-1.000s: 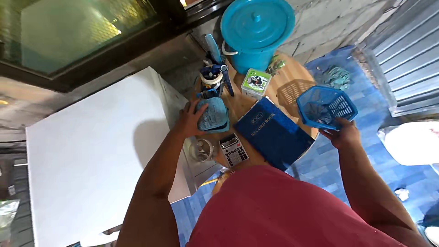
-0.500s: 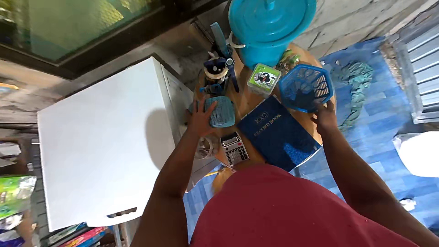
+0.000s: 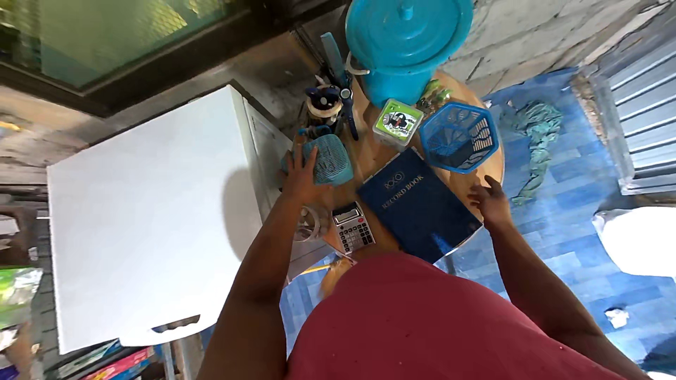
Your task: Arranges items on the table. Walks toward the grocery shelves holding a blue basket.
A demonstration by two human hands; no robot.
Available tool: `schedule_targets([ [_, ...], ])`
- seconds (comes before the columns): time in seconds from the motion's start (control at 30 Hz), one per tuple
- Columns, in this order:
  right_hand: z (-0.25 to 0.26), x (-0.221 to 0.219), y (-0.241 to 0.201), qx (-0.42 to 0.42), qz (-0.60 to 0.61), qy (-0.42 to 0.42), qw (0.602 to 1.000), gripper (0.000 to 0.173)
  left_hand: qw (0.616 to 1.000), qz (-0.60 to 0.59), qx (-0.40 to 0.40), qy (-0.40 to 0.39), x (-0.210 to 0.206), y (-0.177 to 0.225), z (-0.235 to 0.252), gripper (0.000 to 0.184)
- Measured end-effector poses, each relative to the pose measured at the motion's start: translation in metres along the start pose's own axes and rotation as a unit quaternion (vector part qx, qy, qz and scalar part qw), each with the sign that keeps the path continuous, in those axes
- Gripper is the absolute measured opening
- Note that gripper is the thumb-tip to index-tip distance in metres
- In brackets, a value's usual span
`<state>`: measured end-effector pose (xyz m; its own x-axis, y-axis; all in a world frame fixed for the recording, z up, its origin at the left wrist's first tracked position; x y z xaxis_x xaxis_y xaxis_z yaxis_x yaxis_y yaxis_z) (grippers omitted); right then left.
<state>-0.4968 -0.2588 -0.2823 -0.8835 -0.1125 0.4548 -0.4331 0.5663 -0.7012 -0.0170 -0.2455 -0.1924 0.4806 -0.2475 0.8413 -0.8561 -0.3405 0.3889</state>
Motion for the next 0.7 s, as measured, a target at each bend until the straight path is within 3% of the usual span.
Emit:
schedule_targets([
  [0.17, 0.035, -0.015, -0.025, -0.034, 0.061, -0.035, 0.997, 0.068, 0.993, -0.053, -0.076, 0.072, 0.003, 0.003, -0.053, 0.091],
  [0.33, 0.041, -0.026, -0.041, -0.041, 0.085, -0.018, 0.995, 0.039, 0.983, -0.108, -0.080, 0.124, 0.005, -0.010, -0.115, 0.083],
  [0.47, 0.013, -0.022, -0.050, -0.006, 0.084, 0.015, 0.996, 0.039, 0.967, -0.145, -0.073, 0.194, 0.005, -0.031, -0.157, 0.080],
  [0.57, -0.025, -0.034, -0.062, 0.057, 0.033, -0.040, 0.997, 0.038, 0.949, -0.207, -0.077, 0.226, 0.012, -0.032, -0.184, 0.081],
  [0.63, -0.063, -0.053, -0.077, 0.110, -0.018, -0.098, 0.989, 0.037, 0.927, -0.296, -0.086, 0.213, 0.016, -0.023, -0.201, 0.083],
  [0.7, -0.109, -0.081, -0.095, 0.169, -0.091, -0.160, 0.968, 0.035, 0.894, -0.413, -0.086, 0.150, 0.009, -0.014, -0.217, 0.092],
])
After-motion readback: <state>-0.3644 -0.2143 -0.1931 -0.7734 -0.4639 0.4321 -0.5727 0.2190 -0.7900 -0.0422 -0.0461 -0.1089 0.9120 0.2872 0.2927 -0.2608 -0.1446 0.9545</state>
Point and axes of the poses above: each hand's wrist, its own z-axis towards the middle knuckle, its own x-axis out of the back of the hand, y = z × x, the point moved 5 cm from there along z, towards the middle knuckle, and after that the axes turned 12 degrees about -z, right-handed, at the moved point
